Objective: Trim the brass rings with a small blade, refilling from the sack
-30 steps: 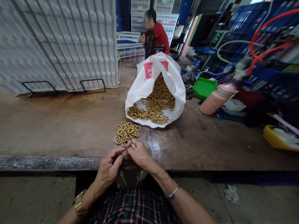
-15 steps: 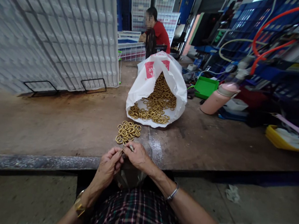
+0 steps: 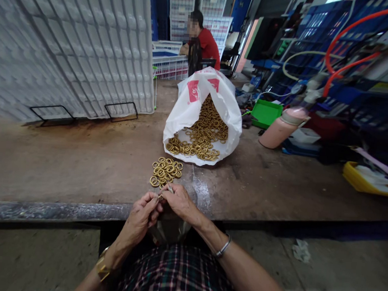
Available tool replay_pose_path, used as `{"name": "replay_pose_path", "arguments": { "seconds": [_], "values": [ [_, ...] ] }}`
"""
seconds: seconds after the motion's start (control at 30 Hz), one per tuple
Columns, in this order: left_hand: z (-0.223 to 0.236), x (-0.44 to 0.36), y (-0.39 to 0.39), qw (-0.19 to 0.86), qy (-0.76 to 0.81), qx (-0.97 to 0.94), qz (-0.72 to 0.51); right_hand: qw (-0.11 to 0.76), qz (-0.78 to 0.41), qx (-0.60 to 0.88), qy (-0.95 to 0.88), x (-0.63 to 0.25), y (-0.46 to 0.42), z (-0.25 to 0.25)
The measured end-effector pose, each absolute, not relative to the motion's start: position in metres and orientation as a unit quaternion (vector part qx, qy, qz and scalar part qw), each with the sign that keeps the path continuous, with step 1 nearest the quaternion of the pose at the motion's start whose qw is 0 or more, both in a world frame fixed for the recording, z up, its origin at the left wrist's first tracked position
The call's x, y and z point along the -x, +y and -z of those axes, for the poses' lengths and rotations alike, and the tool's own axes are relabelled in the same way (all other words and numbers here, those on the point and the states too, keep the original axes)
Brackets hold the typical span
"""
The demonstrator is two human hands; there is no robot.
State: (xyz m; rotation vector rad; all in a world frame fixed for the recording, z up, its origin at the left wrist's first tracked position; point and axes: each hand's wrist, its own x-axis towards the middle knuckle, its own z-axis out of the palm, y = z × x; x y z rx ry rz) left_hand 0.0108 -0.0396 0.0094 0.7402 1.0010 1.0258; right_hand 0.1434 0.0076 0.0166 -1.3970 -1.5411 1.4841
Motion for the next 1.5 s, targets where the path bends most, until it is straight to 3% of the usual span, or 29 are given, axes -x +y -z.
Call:
{"name": "replay_pose_path", "arguments": {
  "seconds": [0.33, 0.47, 0.7, 0.83, 0.93, 1.17, 1.5],
  "values": [
    [-0.011, -0.010, -0.039, 0.702, 0.434, -0.321, -0.464, 0.287, -0.527, 0.524, -0.604, -0.142, 0.009, -0.019],
    [-0.009, -0.011, -0.039, 0.703, 0.433, -0.308, -0.473, 0.262, -0.445, 0.544, -0.662, -0.144, 0.007, -0.018],
    [-0.005, -0.013, -0.038, 0.672, 0.469, -0.336, -0.465, 0.074, -0.259, 0.517, -0.812, -0.146, -0.001, -0.019],
    [-0.004, -0.013, -0.043, 0.658, 0.477, -0.351, -0.465, 0.022, -0.200, 0.540, -0.817, -0.149, 0.002, -0.018],
    [-0.008, -0.015, -0.047, 0.686, 0.447, -0.339, -0.463, 0.031, -0.165, 0.570, -0.804, -0.159, 0.007, -0.013],
    [-0.009, -0.017, -0.045, 0.757, 0.382, -0.228, -0.479, 0.173, -0.123, 0.657, -0.723, -0.181, 0.037, -0.005],
    [-0.014, -0.015, -0.040, 0.771, 0.378, -0.171, -0.483, 0.102, -0.117, 0.693, -0.704, -0.170, 0.058, -0.008]
  ]
}}
